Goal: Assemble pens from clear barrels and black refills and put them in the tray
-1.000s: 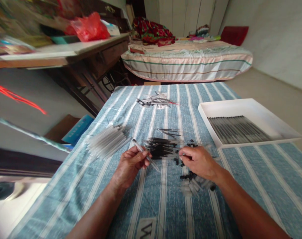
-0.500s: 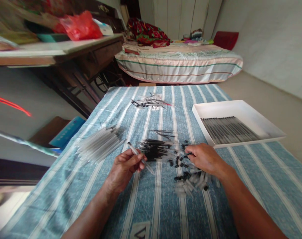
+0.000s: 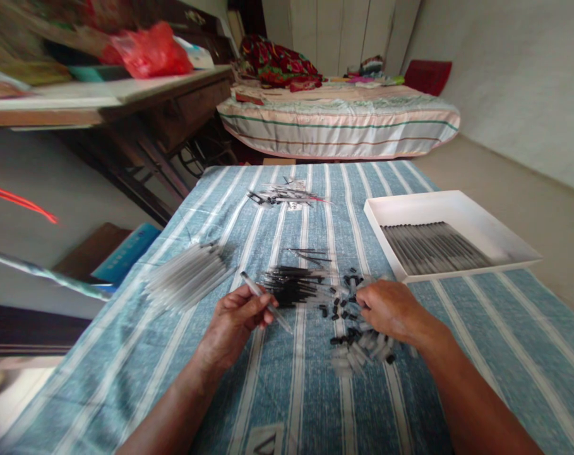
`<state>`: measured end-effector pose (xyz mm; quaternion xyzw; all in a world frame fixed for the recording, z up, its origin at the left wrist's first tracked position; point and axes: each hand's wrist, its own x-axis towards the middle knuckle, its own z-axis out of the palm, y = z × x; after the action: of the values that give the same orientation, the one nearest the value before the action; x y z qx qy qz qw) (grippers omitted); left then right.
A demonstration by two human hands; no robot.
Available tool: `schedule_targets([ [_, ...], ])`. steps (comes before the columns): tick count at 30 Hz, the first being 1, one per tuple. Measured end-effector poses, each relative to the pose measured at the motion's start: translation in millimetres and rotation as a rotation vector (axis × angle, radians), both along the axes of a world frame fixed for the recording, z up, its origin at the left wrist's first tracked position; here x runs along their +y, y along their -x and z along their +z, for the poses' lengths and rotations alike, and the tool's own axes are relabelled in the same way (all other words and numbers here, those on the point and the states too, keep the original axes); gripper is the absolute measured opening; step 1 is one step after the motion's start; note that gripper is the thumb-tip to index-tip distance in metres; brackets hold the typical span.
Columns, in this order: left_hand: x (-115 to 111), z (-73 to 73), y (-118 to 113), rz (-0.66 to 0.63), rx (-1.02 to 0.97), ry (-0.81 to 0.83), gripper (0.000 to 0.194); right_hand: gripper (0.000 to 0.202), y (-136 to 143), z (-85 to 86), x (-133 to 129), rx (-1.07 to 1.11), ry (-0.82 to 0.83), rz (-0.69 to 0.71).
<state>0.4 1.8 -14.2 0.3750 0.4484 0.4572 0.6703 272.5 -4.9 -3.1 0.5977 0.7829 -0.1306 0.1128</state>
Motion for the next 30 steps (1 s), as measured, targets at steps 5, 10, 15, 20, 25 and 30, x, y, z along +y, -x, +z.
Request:
schedule_targets([
  [5, 0, -1.4, 0, 0.0, 0.003, 0.0, 0.013, 0.01, 6, -2.5, -3, -0.064, -0.029, 0.025],
  [10, -1, -1.6, 0, -0.004, -0.002, 0.0, 0.012, 0.01, 6, -2.1, -4, 0.01, -0.068, 0.034],
  [15, -2, -0.6, 0, -0.001, -0.038, -0.009, 0.012, 0.012, 14, -1.0, -8, 0.423, -0.126, 0.071],
  [20, -5, 2.8, -3, 0.01, -0.089, -0.026, 0.013, 0.005, 35, -11.4, -19, 0.739, -0.051, 0.056],
  [25, -8, 4.8, -6, 0.017, -0.126, -0.036, 0.014, 0.006, 53, -15.8, -26, 0.943, 0.021, 0.049],
  [30, -8, 4.1, -7, 0.023, -0.134, -0.04, 0.014, 0.005, 63, -15.3, -31, 1.038, -0.002, 0.023],
])
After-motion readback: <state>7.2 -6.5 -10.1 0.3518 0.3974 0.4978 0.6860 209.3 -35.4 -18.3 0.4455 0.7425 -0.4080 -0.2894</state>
